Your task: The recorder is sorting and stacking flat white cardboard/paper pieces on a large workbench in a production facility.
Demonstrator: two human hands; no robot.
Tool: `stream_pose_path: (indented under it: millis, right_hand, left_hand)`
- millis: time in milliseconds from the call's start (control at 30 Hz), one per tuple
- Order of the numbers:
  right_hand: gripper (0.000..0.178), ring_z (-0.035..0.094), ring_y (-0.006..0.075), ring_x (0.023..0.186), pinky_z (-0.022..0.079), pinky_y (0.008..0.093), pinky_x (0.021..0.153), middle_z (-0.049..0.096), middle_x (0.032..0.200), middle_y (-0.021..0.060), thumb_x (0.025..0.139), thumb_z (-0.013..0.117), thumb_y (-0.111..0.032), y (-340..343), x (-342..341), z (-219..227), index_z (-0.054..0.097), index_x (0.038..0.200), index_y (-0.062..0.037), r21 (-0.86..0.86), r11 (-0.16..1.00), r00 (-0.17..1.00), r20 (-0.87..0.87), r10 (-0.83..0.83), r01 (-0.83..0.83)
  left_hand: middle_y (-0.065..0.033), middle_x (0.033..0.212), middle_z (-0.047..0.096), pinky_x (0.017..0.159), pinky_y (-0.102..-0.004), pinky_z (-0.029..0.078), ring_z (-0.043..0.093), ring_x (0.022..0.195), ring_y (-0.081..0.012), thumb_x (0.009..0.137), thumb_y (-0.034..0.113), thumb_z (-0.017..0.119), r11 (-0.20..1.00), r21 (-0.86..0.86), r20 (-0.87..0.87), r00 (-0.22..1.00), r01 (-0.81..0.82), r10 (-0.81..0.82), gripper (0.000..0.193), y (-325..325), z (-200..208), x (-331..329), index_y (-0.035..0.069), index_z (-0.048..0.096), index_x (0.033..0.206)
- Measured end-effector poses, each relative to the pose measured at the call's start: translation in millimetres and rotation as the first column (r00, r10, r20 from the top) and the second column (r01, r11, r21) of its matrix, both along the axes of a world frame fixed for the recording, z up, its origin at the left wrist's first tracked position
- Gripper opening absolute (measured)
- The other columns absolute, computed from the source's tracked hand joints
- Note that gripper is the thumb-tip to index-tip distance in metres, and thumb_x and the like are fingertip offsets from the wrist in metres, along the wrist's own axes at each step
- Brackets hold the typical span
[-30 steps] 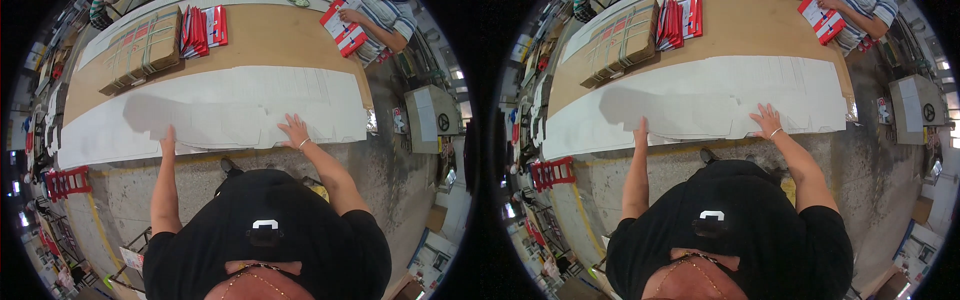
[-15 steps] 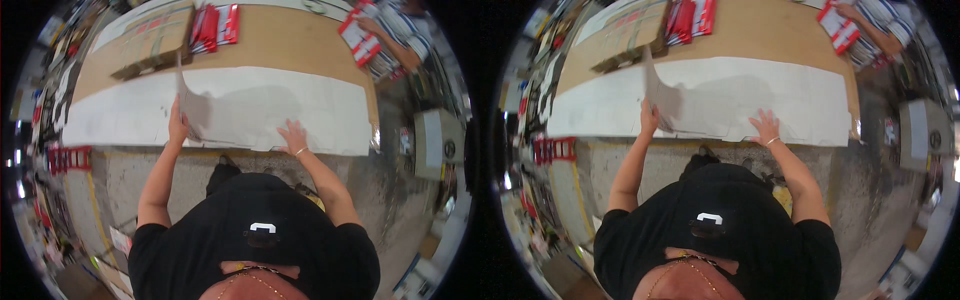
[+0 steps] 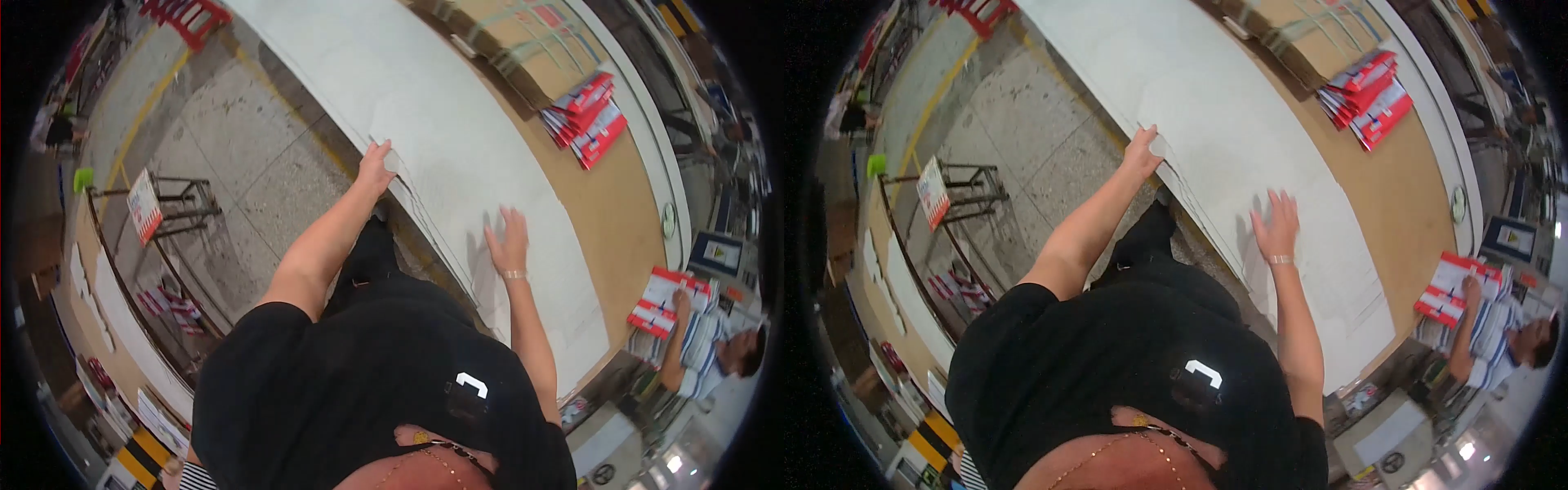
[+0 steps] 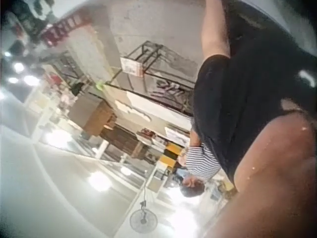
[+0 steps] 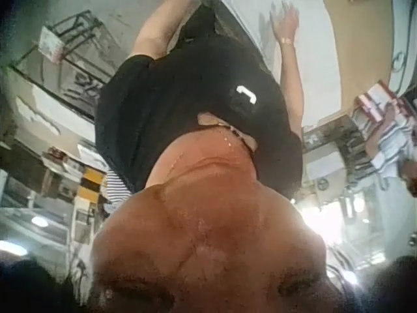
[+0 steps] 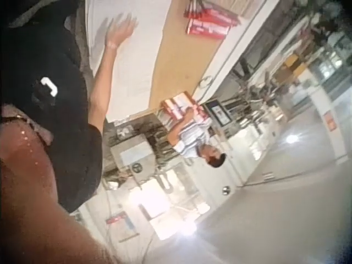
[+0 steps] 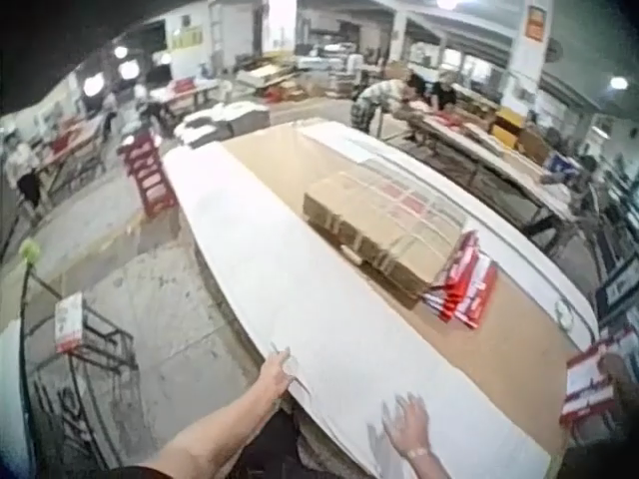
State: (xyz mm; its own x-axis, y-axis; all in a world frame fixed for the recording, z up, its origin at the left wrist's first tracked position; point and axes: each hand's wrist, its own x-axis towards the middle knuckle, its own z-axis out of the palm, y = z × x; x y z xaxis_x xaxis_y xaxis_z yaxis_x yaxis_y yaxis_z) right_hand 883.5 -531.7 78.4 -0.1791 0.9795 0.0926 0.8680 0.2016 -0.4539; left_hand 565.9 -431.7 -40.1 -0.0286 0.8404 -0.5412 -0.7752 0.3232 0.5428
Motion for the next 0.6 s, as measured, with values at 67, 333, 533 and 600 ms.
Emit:
stream_pose_path:
  millis: [67,333,533,600]
  right_hand:
    - [0.055,0.042,0.0383,0.119,0.031,0.0427,0.102,0.049,0.124,0.0234,0.079,0.064,-0.031,79,-42,-18,0.049,0.124,-0.0034,0.023,0.994,0.992,-0.056,0.111,-0.11]
    - [0.049,0.052,0.0322,0.096,0.041,0.041,0.086,0.058,0.105,0.0165,0.078,0.063,-0.036,236,-152,-78,0.057,0.114,-0.0041,-0.117,0.991,0.998,0.008,-0.069,0.069]
    - [0.041,0.055,0.0269,0.087,0.045,0.0373,0.08,0.059,0.097,0.0124,0.073,0.07,-0.033,229,-167,-80,0.064,0.101,-0.0041,-0.052,0.999,0.996,-0.087,-0.006,0.002]
    - [0.038,0.057,0.0217,0.078,0.047,0.033,0.074,0.062,0.086,0.0105,0.07,0.074,-0.031,235,-162,-75,0.065,0.094,-0.0029,-0.316,0.928,0.931,-0.238,-0.278,0.196]
  left_hand:
    - [-0.0054,0.117,0.048,0.089,-0.0531,0.037,0.046,0.109,-0.027,0.089,0.027,0.051,0.999,-0.036,-0.006,1.0,0.026,-0.026,0.028,1,17,-2,0.012,0.045,0.112]
    - [-0.0064,0.111,0.047,0.078,-0.046,0.042,0.045,0.105,-0.0211,0.093,0.034,0.04,0.962,-0.273,-0.081,0.997,-0.015,-0.007,0.034,9,42,-11,0.008,0.045,0.113]
    - [-0.0088,0.12,0.047,0.087,-0.0465,0.043,0.044,0.113,-0.0228,0.096,0.036,0.037,0.96,-0.27,-0.012,0.997,0.076,-0.082,0.043,8,40,-17,0.007,0.037,0.127]
    - [-0.0086,0.114,0.05,0.083,-0.0436,0.045,0.048,0.108,-0.0214,0.096,0.035,0.038,0.948,-0.295,-0.131,0.978,0.121,-0.166,0.04,7,37,-22,0.005,0.04,0.123]
